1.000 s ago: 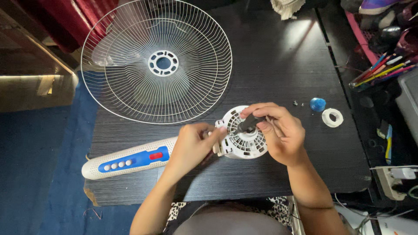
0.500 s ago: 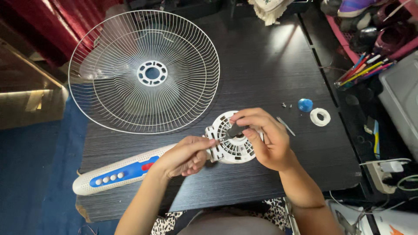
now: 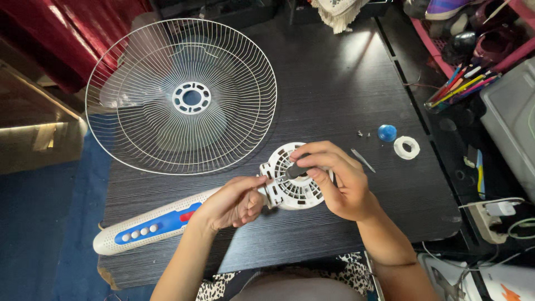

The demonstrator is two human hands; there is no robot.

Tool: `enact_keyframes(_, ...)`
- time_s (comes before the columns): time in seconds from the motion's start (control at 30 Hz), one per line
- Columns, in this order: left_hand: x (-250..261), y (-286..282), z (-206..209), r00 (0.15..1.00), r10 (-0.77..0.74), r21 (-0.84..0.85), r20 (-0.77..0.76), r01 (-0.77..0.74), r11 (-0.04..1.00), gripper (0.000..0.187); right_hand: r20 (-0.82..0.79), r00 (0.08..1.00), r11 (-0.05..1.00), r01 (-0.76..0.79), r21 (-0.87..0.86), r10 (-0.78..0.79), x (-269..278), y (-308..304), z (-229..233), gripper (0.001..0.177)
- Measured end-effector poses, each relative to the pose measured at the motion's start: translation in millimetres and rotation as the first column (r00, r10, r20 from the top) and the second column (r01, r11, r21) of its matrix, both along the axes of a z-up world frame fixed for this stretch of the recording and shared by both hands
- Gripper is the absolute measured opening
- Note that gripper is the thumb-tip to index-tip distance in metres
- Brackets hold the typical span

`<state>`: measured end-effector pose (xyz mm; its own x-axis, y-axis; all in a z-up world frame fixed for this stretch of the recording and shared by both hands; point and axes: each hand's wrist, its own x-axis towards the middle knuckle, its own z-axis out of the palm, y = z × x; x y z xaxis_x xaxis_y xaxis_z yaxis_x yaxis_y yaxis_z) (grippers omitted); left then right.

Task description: The person removes the front grill of a handheld electric fan, then uses a screwdriver to loosen and remove screws from the fan's motor housing. The person continues to unscrew and remove additional screws from the fan's neck joint.

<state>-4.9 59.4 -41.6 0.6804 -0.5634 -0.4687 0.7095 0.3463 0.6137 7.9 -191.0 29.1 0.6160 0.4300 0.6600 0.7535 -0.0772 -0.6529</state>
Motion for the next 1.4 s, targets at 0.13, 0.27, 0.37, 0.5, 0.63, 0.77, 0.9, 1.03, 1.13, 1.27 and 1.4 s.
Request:
enact_keyframes(0.13, 2, 0, -9, 0.999, -0.046, -0.081, 0.008, 0.047, 0.996, 0.037, -0.007, 1.000, 1.000, -0.005, -0.004, 0.005, -1, -1, 0, 0.012)
enact_keyframes(0.27, 4, 1, -24, 0.997, -0.049, -0.186, 0.061, 0.060, 0.981, 0.040, 0.006, 1.000, 0.999, 0.010, 0.047, -0.010, 0, -1, 3, 0.011)
enact_keyframes(0.37, 4, 3, -32, 0.995, -0.056, -0.224, 0.079, 0.072, 0.972, 0.041, 0.024, 0.999, 0.982, 0.041, 0.183, -0.046, -3, -2, 10, 0.014)
enact_keyframes(0.5, 4, 3, -35, 0.997, -0.049, -0.248, 0.066, 0.064, 0.967, 0.037, -0.027, 0.997, 0.914, 0.077, 0.397, -0.072, -4, -9, 25, 0.017)
enact_keyframes(0.63, 4, 0, -31, 0.998, -0.034, -0.245, 0.046, 0.044, 0.968, 0.031, -0.185, 0.983, 0.985, 0.026, 0.169, 0.005, 12, -8, 40, 0.016)
enact_keyframes(0.77, 2, -3, -25, 0.998, -0.017, -0.202, 0.065, 0.030, 0.979, 0.029, 0.043, 0.997, 0.782, 0.076, -0.619, -0.063, 24, 11, 43, 0.015)
enact_keyframes(0.9, 1, -4, -23, 0.991, -0.035, -0.181, 0.128, 0.058, 0.982, 0.043, 0.167, 0.985, 0.674, 0.097, -0.732, 0.040, 32, 25, 43, 0.015)
enact_keyframes(1.03, 1, -4, -20, 0.984, -0.064, -0.140, 0.164, 0.088, 0.986, 0.055, 0.123, 0.992, 0.554, 0.081, -0.829, 0.040, 33, 27, 37, 0.013)
enact_keyframes(1.13, 0, -5, -16, 0.985, -0.072, -0.158, 0.160, 0.098, 0.983, 0.054, 0.120, 0.988, 0.541, 0.051, -0.840, 0.093, 31, 32, 28, 0.013)
enact_keyframes(1.27, -1, -6, -15, 0.990, -0.023, -0.134, 0.141, 0.042, 0.990, 0.047, 0.132, 0.983, 0.540, 0.042, -0.840, 0.128, 29, 36, 22, 0.016)
enact_keyframes(1.4, 0, -4, -16, 0.984, -0.034, -0.136, 0.172, 0.058, 0.989, 0.048, 0.179, 0.971, 0.546, 0.067, -0.835, 0.156, 32, 37, 22, 0.017)
